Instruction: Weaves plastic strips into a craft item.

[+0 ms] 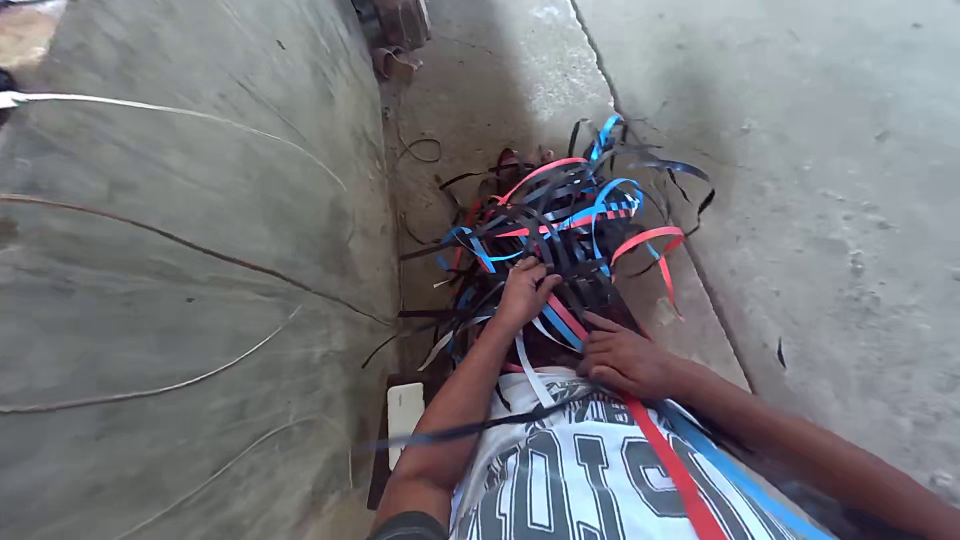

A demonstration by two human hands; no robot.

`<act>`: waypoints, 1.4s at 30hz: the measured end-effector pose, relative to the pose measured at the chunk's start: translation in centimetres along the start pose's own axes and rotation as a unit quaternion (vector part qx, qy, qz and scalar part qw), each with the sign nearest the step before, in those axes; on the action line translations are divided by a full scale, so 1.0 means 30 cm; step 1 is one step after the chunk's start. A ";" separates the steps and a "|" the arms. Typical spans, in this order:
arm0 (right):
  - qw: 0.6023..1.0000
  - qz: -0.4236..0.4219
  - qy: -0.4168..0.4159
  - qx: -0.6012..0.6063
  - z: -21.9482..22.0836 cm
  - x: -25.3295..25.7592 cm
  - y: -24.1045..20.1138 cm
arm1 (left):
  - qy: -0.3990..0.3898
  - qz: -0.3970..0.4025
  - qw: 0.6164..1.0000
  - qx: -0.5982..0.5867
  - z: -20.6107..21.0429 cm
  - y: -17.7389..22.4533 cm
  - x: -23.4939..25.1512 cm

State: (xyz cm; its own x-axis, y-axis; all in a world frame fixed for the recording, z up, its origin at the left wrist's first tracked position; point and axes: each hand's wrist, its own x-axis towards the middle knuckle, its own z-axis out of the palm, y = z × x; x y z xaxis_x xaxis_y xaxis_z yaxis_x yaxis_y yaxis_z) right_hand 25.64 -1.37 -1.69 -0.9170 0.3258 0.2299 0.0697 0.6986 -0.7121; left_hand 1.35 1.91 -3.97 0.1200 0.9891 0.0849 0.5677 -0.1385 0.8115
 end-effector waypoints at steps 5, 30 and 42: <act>0.965 0.259 -0.038 -0.003 -0.171 -0.298 -0.063 | -0.027 0.018 0.999 -0.016 0.021 -0.004 0.004; 0.895 0.314 0.284 0.145 0.008 0.107 -0.070 | -0.138 0.060 0.986 -0.077 0.010 -0.004 0.000; 0.813 0.428 0.246 0.309 -0.197 0.198 -0.096 | -0.151 0.106 0.980 0.073 0.068 0.061 -0.056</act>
State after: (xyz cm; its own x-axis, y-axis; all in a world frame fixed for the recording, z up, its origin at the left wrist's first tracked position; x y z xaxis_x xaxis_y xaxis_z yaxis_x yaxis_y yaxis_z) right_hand 22.33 2.32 5.63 -0.3568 0.8457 -0.3967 0.2492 -0.3231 -0.9130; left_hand 3.84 -0.11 -3.80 0.4701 0.8812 0.0496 0.6118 -0.3658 0.7014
